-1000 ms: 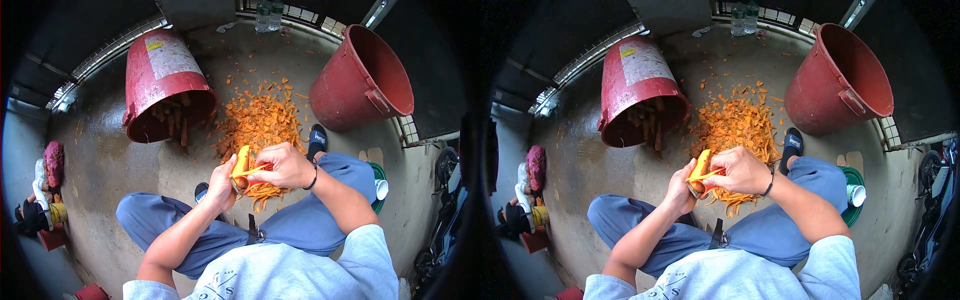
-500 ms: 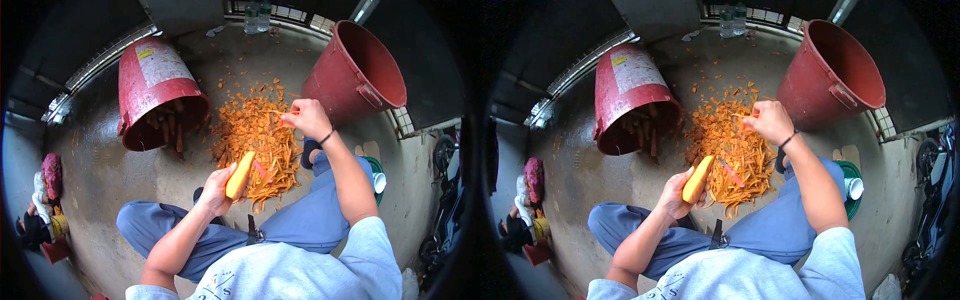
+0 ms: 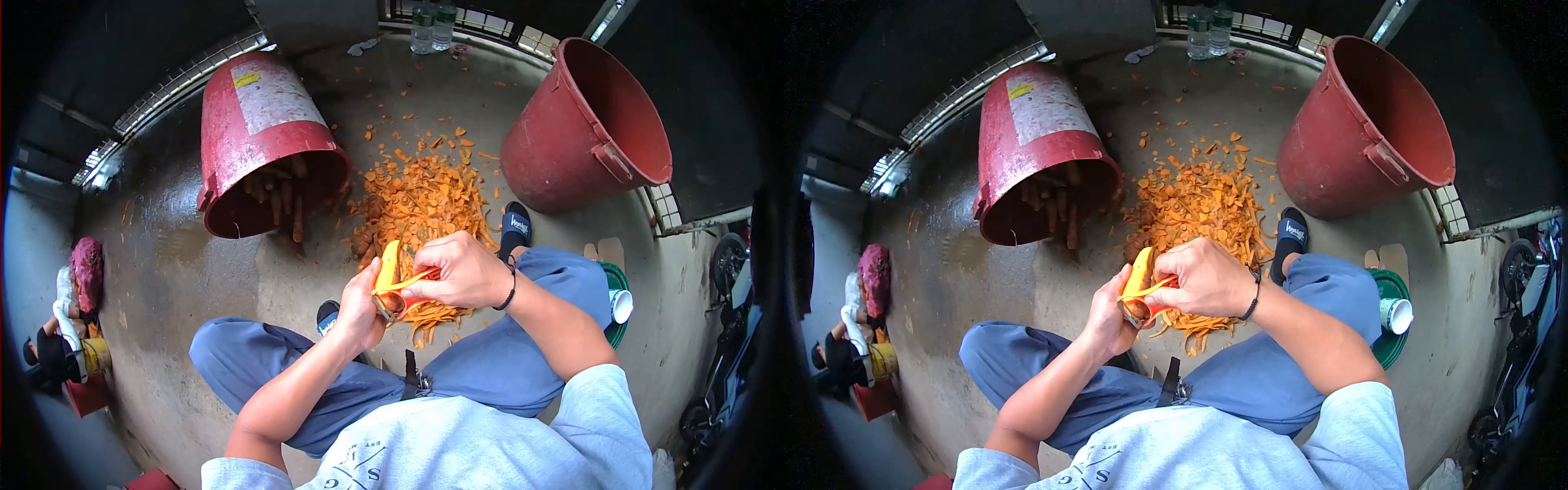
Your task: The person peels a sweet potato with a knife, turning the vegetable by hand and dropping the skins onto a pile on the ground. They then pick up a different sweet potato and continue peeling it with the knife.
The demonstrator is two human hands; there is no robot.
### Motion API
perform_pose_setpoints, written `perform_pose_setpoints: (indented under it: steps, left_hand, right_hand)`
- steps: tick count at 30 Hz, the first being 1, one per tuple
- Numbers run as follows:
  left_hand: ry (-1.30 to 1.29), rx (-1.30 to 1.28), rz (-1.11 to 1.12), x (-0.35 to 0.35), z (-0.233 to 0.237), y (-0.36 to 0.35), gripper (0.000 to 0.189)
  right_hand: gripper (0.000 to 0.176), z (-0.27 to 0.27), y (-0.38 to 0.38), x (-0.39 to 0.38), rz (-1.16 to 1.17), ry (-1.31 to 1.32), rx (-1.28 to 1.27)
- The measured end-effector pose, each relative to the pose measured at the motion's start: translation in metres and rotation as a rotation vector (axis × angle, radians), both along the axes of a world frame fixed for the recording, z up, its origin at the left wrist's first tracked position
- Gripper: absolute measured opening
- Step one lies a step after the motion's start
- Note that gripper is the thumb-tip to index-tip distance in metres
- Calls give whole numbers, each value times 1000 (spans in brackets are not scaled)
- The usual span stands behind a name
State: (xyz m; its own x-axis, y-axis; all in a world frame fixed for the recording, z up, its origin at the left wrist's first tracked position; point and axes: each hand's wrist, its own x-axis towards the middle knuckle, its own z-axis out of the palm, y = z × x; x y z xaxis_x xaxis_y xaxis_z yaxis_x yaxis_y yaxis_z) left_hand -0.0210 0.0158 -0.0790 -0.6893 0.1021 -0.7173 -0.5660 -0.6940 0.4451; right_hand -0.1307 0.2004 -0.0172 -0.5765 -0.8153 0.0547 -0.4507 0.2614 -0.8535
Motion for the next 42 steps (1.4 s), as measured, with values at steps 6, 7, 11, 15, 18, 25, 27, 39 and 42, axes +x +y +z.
perform_pose_setpoints:
  steps: [6, 7, 11, 15, 18, 25, 27, 39, 42]
  left_hand:
    - [92, -10, -95, 2, 16, 0, 29]
    - [109, 9, -146, 5, 14, -3, 37]
    - [199, 127, -243, 5, 17, -12, 39]
    - [-7, 119, -38, 1, 6, -12, 40]
    - [12, 142, -40, -1, -1, -11, 40]
    - [42, -10, -13, 1, -1, -1, 40]
    - [97, 14, -21, 2, 2, 0, 38]
    - [172, 71, -192, 4, 16, -8, 34]
    - [12, 89, -56, -1, 7, -10, 36]
  right_hand:
    - [31, -12, 24, -48, -202, -170, 122]
    - [31, -20, 35, -68, -282, -158, 236]
    - [37, -42, 62, -109, -539, 125, 431]
    - [36, -9, 29, -52, -361, -58, 143]
    - [28, 5, 8, -6, -78, -263, 30]
    - [27, 5, 1, -3, 34, -49, -5]
    - [28, 10, 3, -5, 14, -88, -4]
    - [34, -18, 65, -97, -603, 294, 351]
    - [31, -3, 42, -54, -395, -77, 211]
